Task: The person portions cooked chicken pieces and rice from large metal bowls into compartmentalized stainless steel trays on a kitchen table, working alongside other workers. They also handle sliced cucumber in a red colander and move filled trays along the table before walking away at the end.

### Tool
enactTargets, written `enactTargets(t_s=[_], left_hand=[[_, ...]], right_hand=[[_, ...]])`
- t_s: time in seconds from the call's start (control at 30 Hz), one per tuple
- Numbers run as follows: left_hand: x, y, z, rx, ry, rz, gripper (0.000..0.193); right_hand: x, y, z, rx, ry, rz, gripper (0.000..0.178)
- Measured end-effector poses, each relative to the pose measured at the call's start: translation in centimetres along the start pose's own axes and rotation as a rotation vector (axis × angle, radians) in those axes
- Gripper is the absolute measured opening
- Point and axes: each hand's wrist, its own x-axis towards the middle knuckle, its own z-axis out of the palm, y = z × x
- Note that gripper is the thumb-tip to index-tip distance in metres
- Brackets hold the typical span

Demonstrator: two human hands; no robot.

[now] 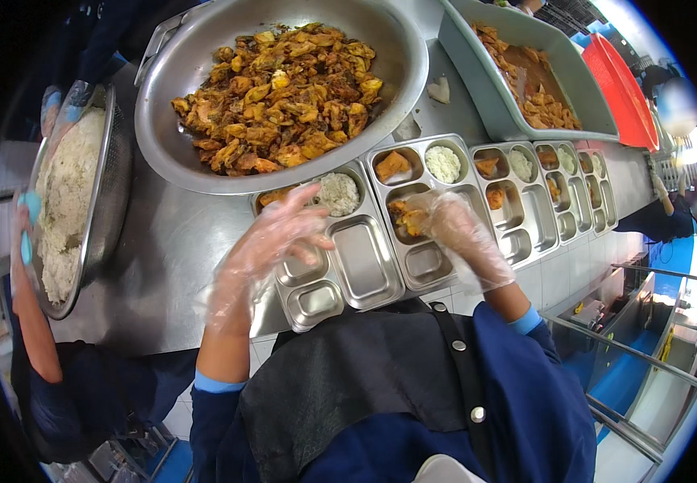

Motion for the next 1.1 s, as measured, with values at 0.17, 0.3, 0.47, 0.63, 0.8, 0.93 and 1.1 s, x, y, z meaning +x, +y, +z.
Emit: enactTargets(t_s=[0.17,0.3,0.47,0.63,0.8,0.93,1.1], left_hand=[[-6.6,1.5,-4.4,0.011,0.327,0.028,0.080],[-10.3,2.9,-8.5,0.154,0.691,0.092,0.080],[-6.1,6.4,-13.4,0.409,1.120,0.363,0.082],[2.3,10.8,-16.9,0.812,1.180,-0.003,0.081],[5.4,9.8,-17.5,0.949,1.356,-0.133,0.082],[5.5,9.1,-17.4,1.009,1.365,-0.143,0.083],[5.3,9.6,-17.3,0.931,1.355,-0.174,0.077]], right_hand=[[2.6,-2.4,-0.5,-0.178,-0.235,-0.030,0.026],[6.5,-7.0,-8.1,0.043,-0.094,-0.084,0.026],[13.8,-14.6,-10.4,0.139,0.069,-0.223,0.030],[27.6,-16.8,-6.7,-0.497,-0.251,-0.379,0.030],[39.9,-15.0,-0.3,-0.476,-0.282,-0.394,0.020],[47.6,-15.0,5.4,-0.573,-0.256,-0.522,0.019],[52.7,-15.8,12.3,-0.505,-0.471,-0.554,0.029]])
